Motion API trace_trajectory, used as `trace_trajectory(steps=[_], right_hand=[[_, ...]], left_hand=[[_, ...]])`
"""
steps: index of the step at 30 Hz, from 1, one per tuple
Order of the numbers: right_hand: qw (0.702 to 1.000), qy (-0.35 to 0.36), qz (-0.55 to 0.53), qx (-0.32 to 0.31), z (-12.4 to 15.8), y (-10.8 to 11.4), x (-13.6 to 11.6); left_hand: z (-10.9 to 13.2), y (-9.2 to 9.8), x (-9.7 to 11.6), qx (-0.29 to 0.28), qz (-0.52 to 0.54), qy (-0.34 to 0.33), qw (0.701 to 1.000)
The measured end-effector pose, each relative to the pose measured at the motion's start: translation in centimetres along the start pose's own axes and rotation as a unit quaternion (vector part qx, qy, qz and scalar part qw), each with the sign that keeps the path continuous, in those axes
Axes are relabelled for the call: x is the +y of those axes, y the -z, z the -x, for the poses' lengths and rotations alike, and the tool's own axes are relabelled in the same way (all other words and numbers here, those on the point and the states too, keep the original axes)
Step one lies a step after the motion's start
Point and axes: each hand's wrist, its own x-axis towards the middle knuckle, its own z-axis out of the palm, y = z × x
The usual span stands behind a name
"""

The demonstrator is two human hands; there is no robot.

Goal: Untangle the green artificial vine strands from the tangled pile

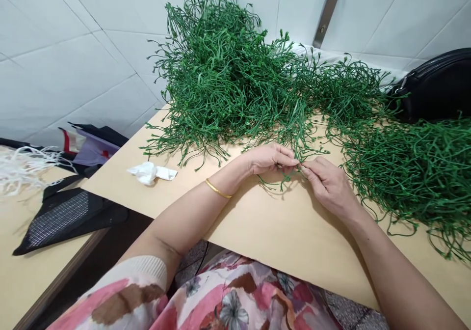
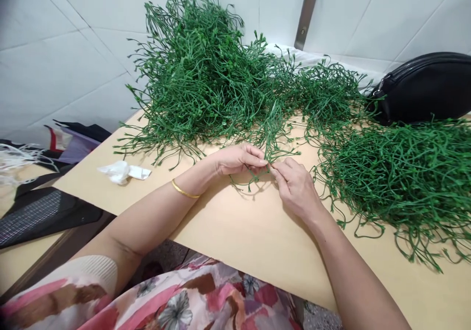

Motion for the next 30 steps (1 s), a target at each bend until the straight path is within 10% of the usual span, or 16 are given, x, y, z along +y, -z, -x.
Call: trace_trajectory(steps=[7, 14, 18, 23, 30], right_hand=[[0.999, -0.041, -0.011, 0.011, -0.1, -0.2, 0.2], [0.996, -0.074, -0.033, 0.049, -0.2, -0.5, 0.6], [0.995, -0.068, -0.04, 0.059, -0.2, -0.7, 0.6], [0.994, -0.054, -0.061, 0.065, -0.3, -0.9, 0.6], [0.989, -0.058, -0.125, 0.047, -0.3, -1.1, 0.6]], left_hand=[[0.5, -1.2, 0.9, 0.181, -0.226, -0.083, 0.954], [1.7, -2.6, 0.5, 0.345, -0.522, -0.258, 0.736], [1.2, -3.6, -0.5, 0.252, -0.467, -0.203, 0.823], [0.2, -3.7, -0.7, 0.2, -0.066, -0.02, 0.977], [-0.3, -2.7, -0.6, 0.085, 0.233, 0.086, 0.965]])
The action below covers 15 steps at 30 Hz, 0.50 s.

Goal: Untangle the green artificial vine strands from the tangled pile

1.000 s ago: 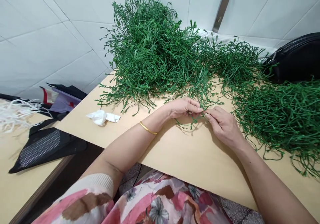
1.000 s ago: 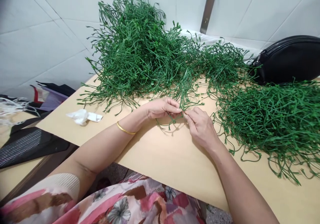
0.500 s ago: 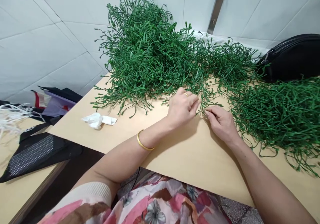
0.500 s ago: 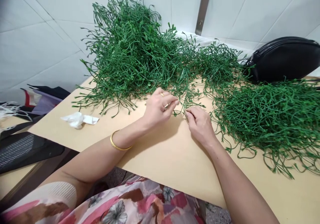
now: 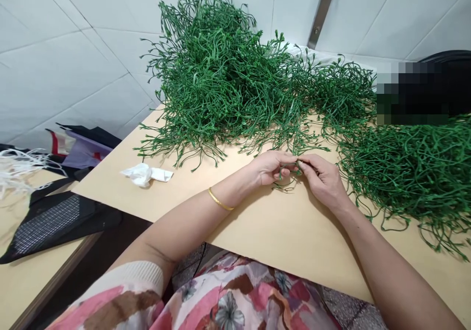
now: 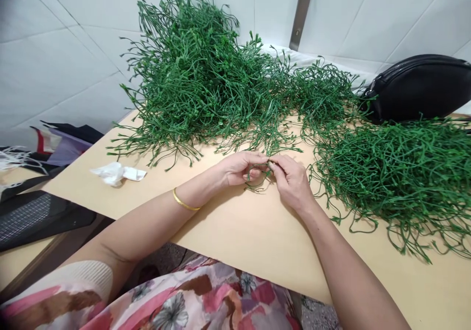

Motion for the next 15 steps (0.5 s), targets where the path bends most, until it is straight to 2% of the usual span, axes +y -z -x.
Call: trace_trajectory(steps=[2, 6, 8, 12, 15], right_hand=[[1.0, -0.017, 0.008, 0.004, 0.1, 0.0, -0.1], [0.999, -0.039, 0.023, 0.0, 0.1, 0.1, -0.4], [0.998, -0.051, 0.029, -0.002, 0.1, 0.3, -0.5], [0.998, -0.062, 0.033, 0.006, 0.1, 0.8, -0.4], [0.997, -0.058, 0.044, -0.011, 0.0, 1.0, -0.1]], left_hand=[[0.0, -0.1, -0.2, 0.005, -0.025, -0.02, 0.999], [0.3, -0.7, -0.3, 0.072, -0.079, -0.062, 0.992], [0.4, -0.7, -0.2, 0.088, -0.081, -0.065, 0.991], [0.3, -0.3, 0.0, 0.065, -0.08, -0.056, 0.993], [0.1, 0.0, 0.1, 0.051, -0.076, -0.057, 0.994]])
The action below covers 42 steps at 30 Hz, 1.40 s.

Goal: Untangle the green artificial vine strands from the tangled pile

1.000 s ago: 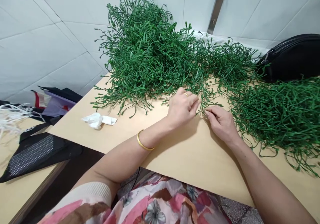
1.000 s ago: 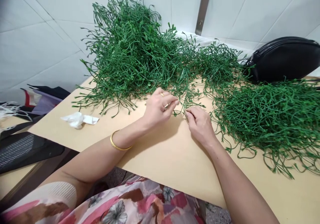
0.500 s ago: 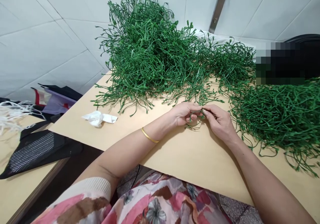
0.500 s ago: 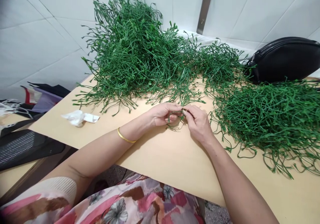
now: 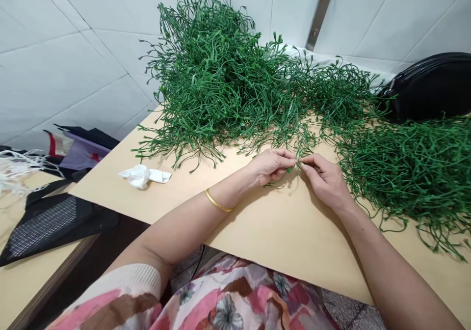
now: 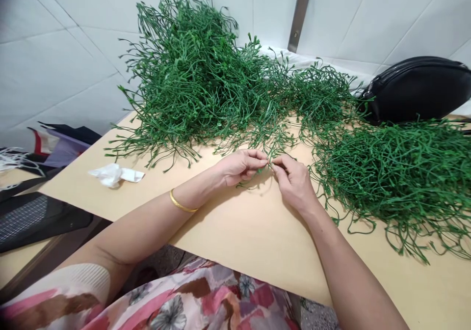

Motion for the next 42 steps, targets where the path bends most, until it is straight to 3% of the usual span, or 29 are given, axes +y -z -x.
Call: trace_trajectory(steps=[5, 10, 13, 15, 19, 25, 30, 36, 42], right_hand=[[0.999, 0.01, 0.033, -0.013, -0.1, -0.1, 0.2], [0.998, 0.037, 0.055, 0.002, -0.2, -0.1, 0.1], [0.997, 0.058, 0.054, -0.007, -0.2, 0.0, -0.1], [0.997, 0.063, 0.052, -0.01, -0.2, 0.0, -0.3], [0.994, 0.073, 0.084, -0.011, -0.1, -0.3, -0.3], [0.986, 0.061, 0.146, -0.061, 0.1, -0.4, -0.8], [0.987, 0.036, 0.143, -0.065, 0.1, -0.2, -1.4], [0.967, 0.134, 0.215, -0.019, 0.2, -0.6, -1.4], [0.976, 0.205, 0.035, -0.066, 1.7, 0.3, -5.1]], left_hand=[[-0.1, 0.0, 0.0, -0.021, -0.012, 0.023, 0.999], [-0.3, -0.1, 0.2, 0.003, 0.025, 0.049, 0.998], [-0.3, -0.1, 0.3, -0.033, 0.034, 0.064, 0.997], [-0.2, -0.3, 0.3, -0.04, 0.008, 0.045, 0.998], [-0.2, -0.8, -0.3, -0.004, -0.055, -0.006, 0.998], [-0.7, -1.0, -1.4, 0.037, -0.099, -0.066, 0.992], [-0.6, -0.8, -1.4, 0.03, -0.085, -0.064, 0.994], [-0.8, -1.1, -1.3, 0.047, -0.055, -0.058, 0.996], [-1.7, -1.1, -1.0, 0.098, 0.012, -0.1, 0.99]])
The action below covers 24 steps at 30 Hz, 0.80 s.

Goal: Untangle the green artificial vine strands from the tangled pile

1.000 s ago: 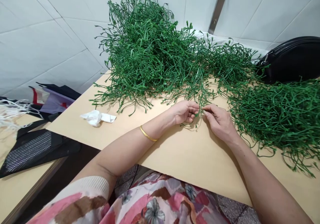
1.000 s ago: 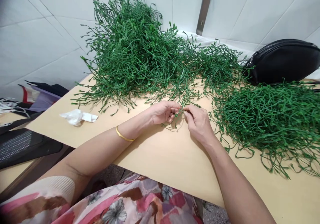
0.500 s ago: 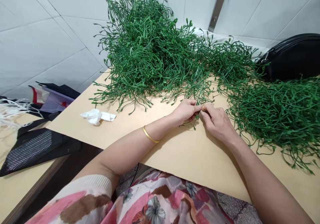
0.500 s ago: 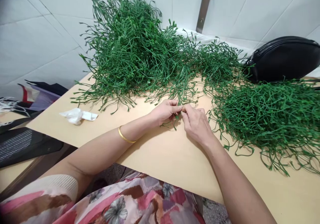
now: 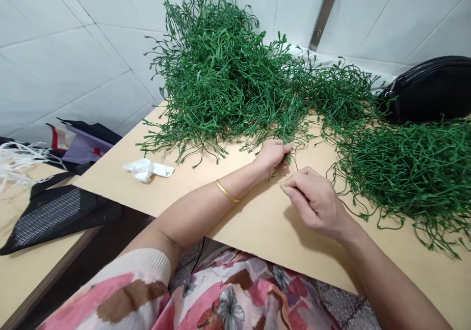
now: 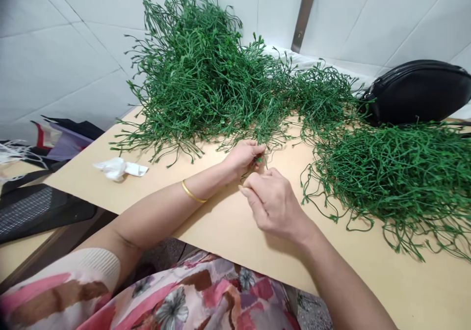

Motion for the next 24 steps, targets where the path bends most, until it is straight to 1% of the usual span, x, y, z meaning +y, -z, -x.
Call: trace_trajectory(steps=[1, 2, 4, 6, 7, 9, 11, 13, 15, 17, 19, 24], right_hand=[[1.0, -0.011, -0.019, 0.018, 0.0, 0.3, -0.3], [0.998, -0.04, -0.032, 0.045, 0.0, 0.5, -0.4], [0.984, -0.132, -0.051, 0.113, 0.0, 0.8, 0.3], [0.963, -0.205, -0.066, 0.162, 0.2, 0.8, 1.6], [0.956, -0.224, -0.066, 0.178, 0.2, 0.7, 2.2], [0.952, -0.231, -0.05, 0.194, 0.2, 0.4, 3.2], [0.959, -0.21, -0.022, 0.19, 0.1, 0.0, 3.7], [0.968, -0.183, 0.003, 0.17, 0.0, -0.4, 3.7], [0.974, -0.173, 0.024, 0.144, -0.1, -0.9, 3.7], [0.975, -0.181, 0.041, 0.122, -0.1, -1.2, 3.8], [0.974, -0.188, 0.045, 0.113, 0.0, -1.5, 4.0], [0.973, -0.209, 0.001, 0.098, 0.1, -1.6, 4.6]], left_hand=[[0.0, 0.1, 0.1, -0.005, -0.001, -0.005, 1.0], [0.1, 0.1, 0.1, -0.016, -0.006, -0.01, 1.0], [0.4, 0.4, 0.2, -0.046, -0.019, -0.013, 0.999], [0.6, 0.6, 0.3, -0.064, -0.018, -0.006, 0.998], [0.6, 0.6, 0.4, -0.066, -0.014, -0.004, 0.998], [0.6, 0.8, 0.4, -0.069, 0.0, -0.006, 0.998], [0.5, 0.8, 0.3, -0.074, 0.003, -0.012, 0.997], [0.5, 0.9, 0.1, -0.079, -0.005, -0.021, 0.997], [0.5, 1.0, -0.1, -0.082, -0.004, -0.025, 0.996], [0.5, 1.1, -0.2, -0.09, 0.009, -0.019, 0.996], [0.5, 1.2, -0.2, -0.099, 0.019, -0.015, 0.995], [0.6, 1.3, 0.0, -0.113, 0.005, -0.025, 0.993]])
